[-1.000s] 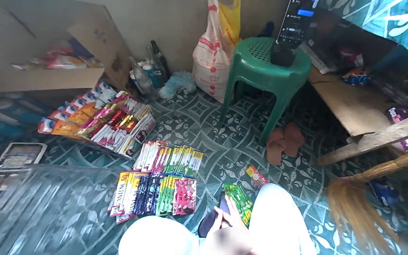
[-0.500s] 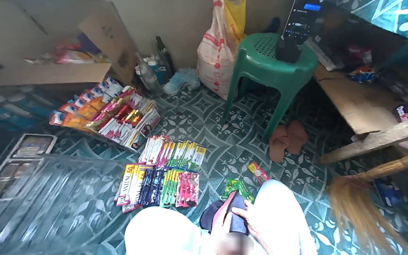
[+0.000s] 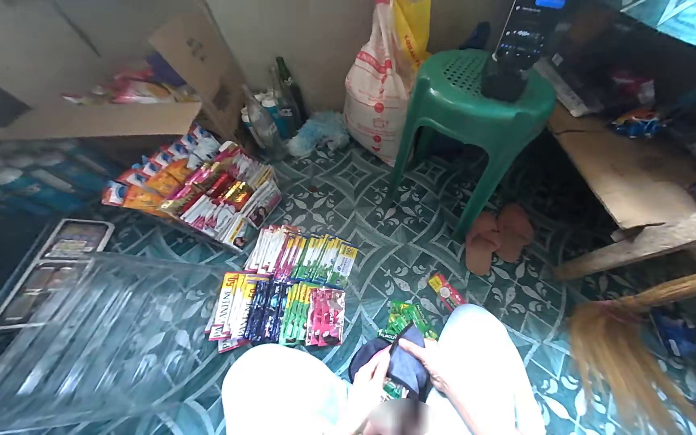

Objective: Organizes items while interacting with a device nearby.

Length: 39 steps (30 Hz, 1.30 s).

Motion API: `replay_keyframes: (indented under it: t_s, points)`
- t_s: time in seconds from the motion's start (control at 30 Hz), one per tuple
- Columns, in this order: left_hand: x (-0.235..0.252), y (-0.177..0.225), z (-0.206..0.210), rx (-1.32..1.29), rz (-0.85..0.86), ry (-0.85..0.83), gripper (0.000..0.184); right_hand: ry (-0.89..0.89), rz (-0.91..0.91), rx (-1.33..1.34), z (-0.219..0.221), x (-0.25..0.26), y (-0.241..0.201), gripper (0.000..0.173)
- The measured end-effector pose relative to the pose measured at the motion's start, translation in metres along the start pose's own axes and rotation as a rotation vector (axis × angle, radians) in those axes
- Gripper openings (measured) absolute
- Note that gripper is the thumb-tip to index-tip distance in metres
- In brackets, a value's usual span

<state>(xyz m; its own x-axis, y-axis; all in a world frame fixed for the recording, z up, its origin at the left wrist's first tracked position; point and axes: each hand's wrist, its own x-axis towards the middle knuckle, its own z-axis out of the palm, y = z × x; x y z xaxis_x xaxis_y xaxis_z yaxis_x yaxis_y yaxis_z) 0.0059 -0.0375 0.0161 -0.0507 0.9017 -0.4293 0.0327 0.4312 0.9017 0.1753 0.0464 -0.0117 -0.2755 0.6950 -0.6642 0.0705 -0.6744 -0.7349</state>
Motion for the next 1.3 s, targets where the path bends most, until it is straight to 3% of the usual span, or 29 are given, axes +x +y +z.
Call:
replay_keyframes:
  t_s: [0.07,0.17,0.3,0.57,0.77,1.07,1.13,1.3]
  points:
    - [-0.002,0.001,0.001,-0.205,-0.107,0.022,0.044,-0.013,0.005,0.078,-0.003,0.002,-0.001,0.033]
    - [0.002,-0.005,-0.005,-0.363,-0.165,0.015,0.043,-0.206,0.018,0.173,-0.01,0.0,-0.001,0.023]
    - [0.004,-0.007,-0.01,-0.173,-0.094,-0.089,0.05,-0.414,0.038,0.091,-0.01,-0.003,0.0,0.028]
    - [0.003,-0.008,-0.005,0.005,0.003,-0.095,0.045,-0.148,0.004,0.077,-0.001,0.002,0.003,0.028]
    - [0.006,0.006,-0.01,0.257,0.017,-0.179,0.056,-0.432,0.097,0.007,-0.009,-0.004,-0.002,0.03]
    - [0.002,0.002,-0.005,0.377,0.131,-0.099,0.052,-0.107,0.045,0.123,-0.002,0.007,0.004,0.034]
    - [0.001,0.003,-0.007,0.398,0.092,-0.102,0.054,-0.146,0.06,0.132,-0.004,0.006,0.002,0.033]
    - [0.001,0.009,-0.012,0.462,0.117,-0.267,0.061,-0.469,0.104,-0.07,-0.005,-0.001,0.001,0.035]
